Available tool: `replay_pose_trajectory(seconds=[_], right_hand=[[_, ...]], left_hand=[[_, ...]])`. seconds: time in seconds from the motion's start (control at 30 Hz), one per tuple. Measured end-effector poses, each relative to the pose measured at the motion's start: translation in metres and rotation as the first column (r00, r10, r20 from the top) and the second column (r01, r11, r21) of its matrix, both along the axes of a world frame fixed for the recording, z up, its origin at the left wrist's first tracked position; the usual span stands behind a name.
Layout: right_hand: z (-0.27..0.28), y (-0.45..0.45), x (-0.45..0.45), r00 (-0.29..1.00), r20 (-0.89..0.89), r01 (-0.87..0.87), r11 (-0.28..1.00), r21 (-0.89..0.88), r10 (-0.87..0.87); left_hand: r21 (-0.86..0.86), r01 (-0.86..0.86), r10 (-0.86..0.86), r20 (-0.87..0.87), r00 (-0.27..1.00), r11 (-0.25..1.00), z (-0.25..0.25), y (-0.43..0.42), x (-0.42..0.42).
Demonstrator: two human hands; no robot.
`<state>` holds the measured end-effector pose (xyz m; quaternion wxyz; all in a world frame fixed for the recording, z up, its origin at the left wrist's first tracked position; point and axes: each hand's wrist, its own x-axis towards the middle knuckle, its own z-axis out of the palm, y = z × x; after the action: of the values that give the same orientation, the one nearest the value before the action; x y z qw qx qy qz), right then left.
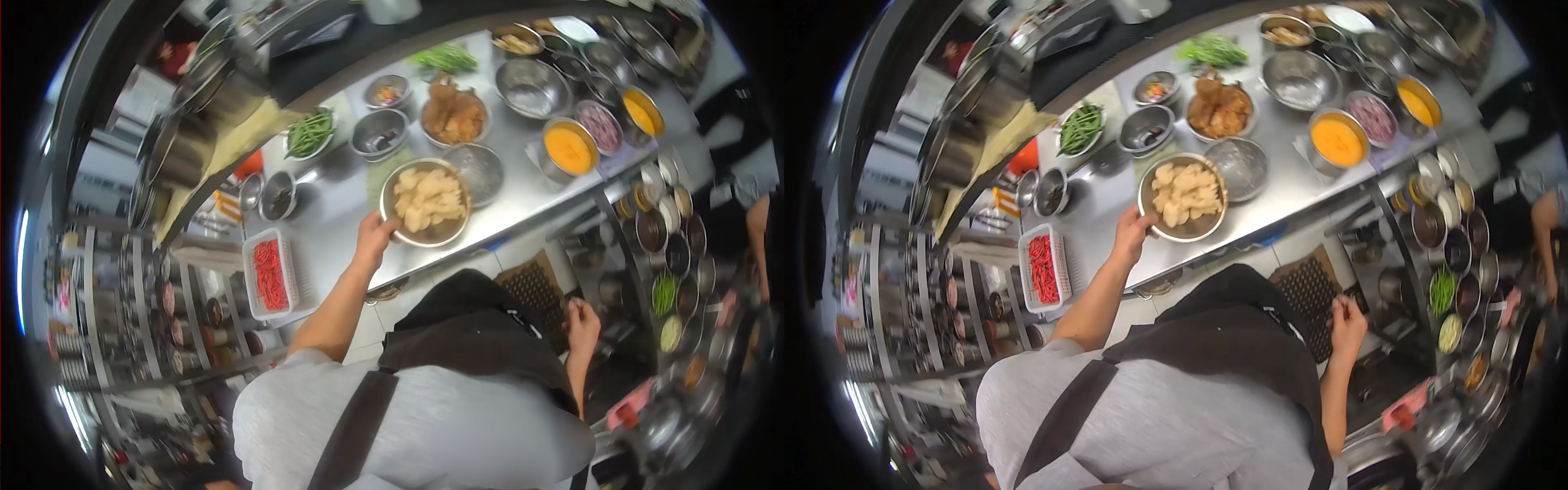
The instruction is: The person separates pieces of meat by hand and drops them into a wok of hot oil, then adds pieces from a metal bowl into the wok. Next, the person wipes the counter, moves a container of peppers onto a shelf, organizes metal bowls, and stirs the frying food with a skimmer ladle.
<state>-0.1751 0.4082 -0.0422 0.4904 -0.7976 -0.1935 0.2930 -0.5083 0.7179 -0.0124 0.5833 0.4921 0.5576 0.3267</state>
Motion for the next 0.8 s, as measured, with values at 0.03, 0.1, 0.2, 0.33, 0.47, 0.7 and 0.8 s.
replay_pose_trajectory(seconds=[0.03,0.1,0.2,0.33,0.47,0.7,0.8], right_hand=[[0.002,-0.002,-0.001,1.0,-0.002,0.017,1.0,0.023,-0.017],[0.01,-0.01,-0.005,0.997,-0.009,0.08,0.996,0.046,-0.08],[0.019,-0.035,-0.012,0.97,-0.056,0.239,0.969,0.062,-0.235],[0.02,-0.078,-0.036,0.905,-0.007,0.424,0.903,0.064,-0.425],[-0.026,-0.155,-0.066,0.799,0.144,0.592,0.805,-0.021,-0.584],[-0.041,-0.244,-0.156,0.48,0.219,0.874,0.442,-0.203,-0.85],[-0.069,-0.274,-0.185,0.462,0.234,0.865,0.377,-0.33,-0.855]], left_hand=[[0.033,0.108,-0.11,0.068,0.992,0.994,0.003,0.005,0.017],[0.047,0.281,-0.285,0.13,0.95,0.958,0.016,-0.001,0.049],[0.061,0.379,-0.381,0.271,0.884,0.923,0.036,-0.008,0.101],[0.141,0.697,-0.709,0.053,0.704,0.703,0.047,-0.027,0.176],[0.144,0.882,-0.891,0.145,0.43,0.449,0.025,-0.076,0.251],[0.041,0.99,-0.931,0.347,0.112,0.135,0.008,-0.194,0.331],[-0.017,1.0,-0.932,0.361,0.03,0.026,0.021,-0.243,0.348]])
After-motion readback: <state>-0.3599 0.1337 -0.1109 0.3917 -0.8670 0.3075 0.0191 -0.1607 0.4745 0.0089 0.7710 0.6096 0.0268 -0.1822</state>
